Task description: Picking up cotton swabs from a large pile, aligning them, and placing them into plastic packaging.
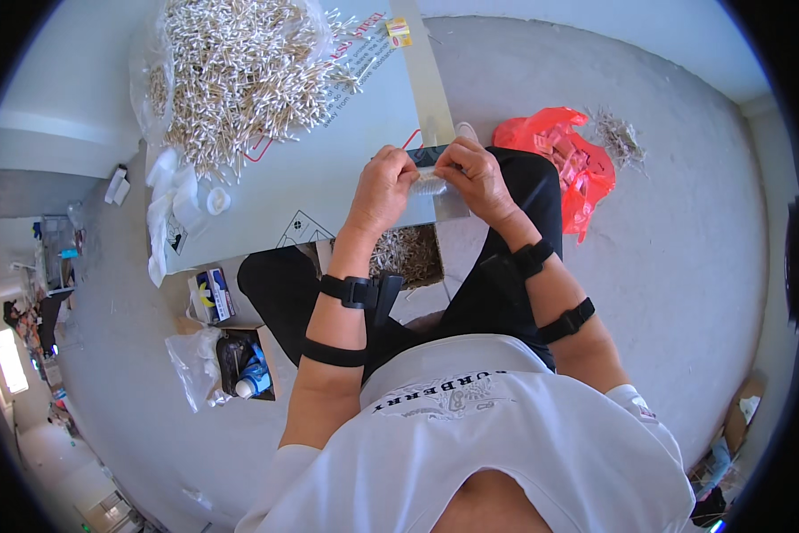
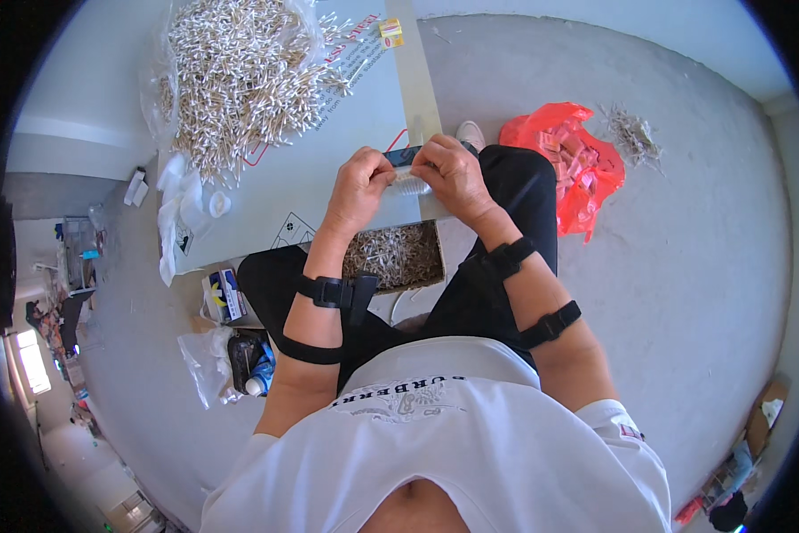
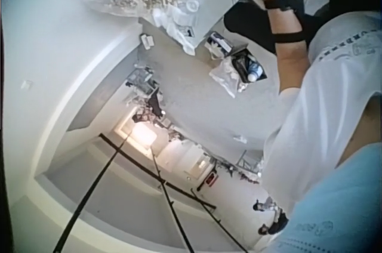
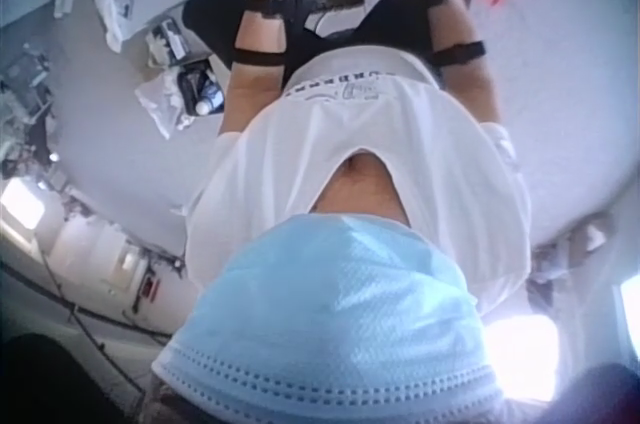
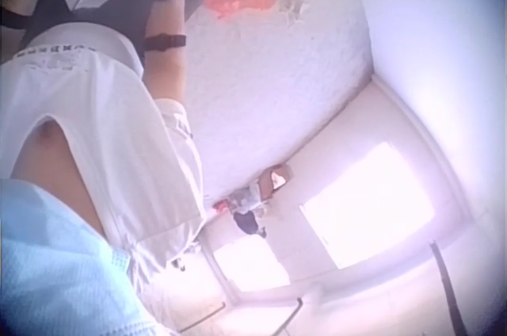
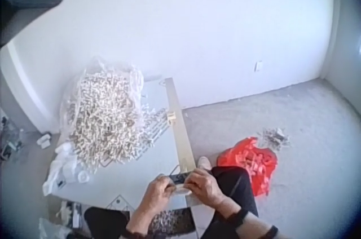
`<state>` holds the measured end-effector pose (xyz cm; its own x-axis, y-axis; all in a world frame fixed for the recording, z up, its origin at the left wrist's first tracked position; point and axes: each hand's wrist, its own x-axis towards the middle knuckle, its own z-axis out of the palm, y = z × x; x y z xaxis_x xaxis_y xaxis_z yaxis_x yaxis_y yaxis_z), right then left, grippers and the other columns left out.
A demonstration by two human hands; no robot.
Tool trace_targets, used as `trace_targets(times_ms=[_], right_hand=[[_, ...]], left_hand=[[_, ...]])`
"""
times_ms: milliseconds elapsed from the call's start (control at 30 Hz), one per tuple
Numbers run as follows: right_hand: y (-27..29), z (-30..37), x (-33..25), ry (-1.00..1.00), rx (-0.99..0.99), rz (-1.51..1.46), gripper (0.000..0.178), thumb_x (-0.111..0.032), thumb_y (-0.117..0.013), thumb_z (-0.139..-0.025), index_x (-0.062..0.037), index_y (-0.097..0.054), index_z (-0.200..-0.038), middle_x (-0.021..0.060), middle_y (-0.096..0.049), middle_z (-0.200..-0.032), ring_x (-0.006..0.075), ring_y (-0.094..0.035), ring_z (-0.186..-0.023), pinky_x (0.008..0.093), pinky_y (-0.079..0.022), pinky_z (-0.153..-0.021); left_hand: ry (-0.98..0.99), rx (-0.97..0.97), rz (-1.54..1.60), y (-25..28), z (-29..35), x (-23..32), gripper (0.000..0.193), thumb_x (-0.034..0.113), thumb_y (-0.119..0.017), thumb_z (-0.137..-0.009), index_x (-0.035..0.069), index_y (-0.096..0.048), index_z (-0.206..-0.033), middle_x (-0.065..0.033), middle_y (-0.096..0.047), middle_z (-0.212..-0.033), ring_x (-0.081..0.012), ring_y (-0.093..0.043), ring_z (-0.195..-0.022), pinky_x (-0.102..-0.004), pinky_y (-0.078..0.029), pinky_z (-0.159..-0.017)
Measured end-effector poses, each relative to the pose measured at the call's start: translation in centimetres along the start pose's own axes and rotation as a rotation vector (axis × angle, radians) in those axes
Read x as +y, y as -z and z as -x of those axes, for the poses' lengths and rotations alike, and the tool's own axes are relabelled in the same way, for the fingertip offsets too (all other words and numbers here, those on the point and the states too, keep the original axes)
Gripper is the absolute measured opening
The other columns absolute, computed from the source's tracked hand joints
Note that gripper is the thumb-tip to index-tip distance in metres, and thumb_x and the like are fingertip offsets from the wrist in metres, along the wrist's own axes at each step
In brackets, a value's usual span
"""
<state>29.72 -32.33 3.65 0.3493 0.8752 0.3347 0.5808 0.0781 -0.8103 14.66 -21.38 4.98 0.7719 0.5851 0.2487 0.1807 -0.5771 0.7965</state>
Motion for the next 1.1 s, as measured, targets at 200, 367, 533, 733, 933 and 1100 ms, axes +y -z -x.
trace_targets(times_ms=[200, 367, 533, 733, 933, 1100], right_hand=[[-0.5, 0.7, -0.4, 0.129, 0.023, 0.216, 0.012, -0.01, -0.069, -0.077, -0.0045, -0.058, -0.077, 0.0118, -0.057, -0.082, 0.0336, -0.059, -0.084, 0.0421, -0.048, -0.071], [-0.6, 0.9, -0.7, -0.088, -0.015, 0.031, 0.01, -0.007, -0.069, -0.077, -0.004, -0.061, -0.082, 0.0111, -0.055, -0.081, 0.0305, -0.058, -0.078, 0.0384, -0.048, -0.068], [-1.0, 1.3, -0.7, -0.148, -0.045, -0.149, 0.007, -0.002, -0.068, -0.081, -0.0023, -0.062, -0.085, 0.0055, -0.051, -0.082, 0.0154, -0.052, -0.071, 0.0287, -0.043, -0.063], [-1.3, 2.1, 0.6, -0.18, -0.004, -0.363, 0.011, -0.002, -0.072, -0.079, -0.0025, -0.067, -0.088, 0.0026, -0.055, -0.085, 0.0088, -0.053, -0.073, 0.024, -0.043, -0.064], [-1.6, 2.5, 0.7, -0.468, 0.044, -0.675, 0.008, -0.002, -0.073, -0.079, -0.0001, -0.069, -0.085, -0.0006, -0.063, -0.076, 0.0062, -0.053, -0.071, 0.0223, -0.044, -0.065], [-1.1, 1.6, 0.9, -0.617, -0.097, -0.601, 0.008, -0.006, -0.073, -0.079, 0.0008, -0.068, -0.082, -0.0009, -0.062, -0.074, 0.007, -0.053, -0.069, 0.0239, -0.043, -0.063]], left_hand=[[-0.001, 0.006, -0.102, -0.3, 1.1, -0.4, 0.011, -0.003, -0.062, -0.079, -0.001, -0.053, -0.084, -0.0164, -0.057, -0.084, -0.0395, -0.059, -0.079, -0.0463, -0.047, -0.069], [0.178, -0.042, 0.069, 0.1, 1.1, -0.6, 0.009, -0.001, -0.068, -0.077, -0.001, -0.06, -0.08, -0.0131, -0.057, -0.081, -0.0301, -0.06, -0.073, -0.0385, -0.048, -0.064], [0.16, 0.01, 0.15, -0.8, 1.3, -0.3, 0.014, -0.001, -0.076, -0.073, 0.001, -0.067, -0.083, -0.0047, -0.055, -0.078, -0.0147, -0.055, -0.068, -0.0274, -0.045, -0.062], [0.07, 0.05, 0.191, -1.4, 1.8, -0.7, 0.014, -0.002, -0.076, -0.075, 0.002, -0.069, -0.086, -0.0008, -0.055, -0.08, -0.0082, -0.054, -0.07, -0.0227, -0.046, -0.063], [0.393, 0.02, 0.508, -1.4, 1.7, -1.0, 0.012, 0.0, -0.076, -0.074, 0.0, -0.068, -0.084, -0.0007, -0.06, -0.076, -0.0085, -0.054, -0.068, -0.0231, -0.044, -0.06], [0.553, -0.185, 0.549, -0.3, 0.8, -1.1, 0.01, 0.002, -0.074, -0.076, -0.002, -0.066, -0.081, -0.0038, -0.061, -0.07, -0.0088, -0.055, -0.066, -0.0244, -0.044, -0.059]])
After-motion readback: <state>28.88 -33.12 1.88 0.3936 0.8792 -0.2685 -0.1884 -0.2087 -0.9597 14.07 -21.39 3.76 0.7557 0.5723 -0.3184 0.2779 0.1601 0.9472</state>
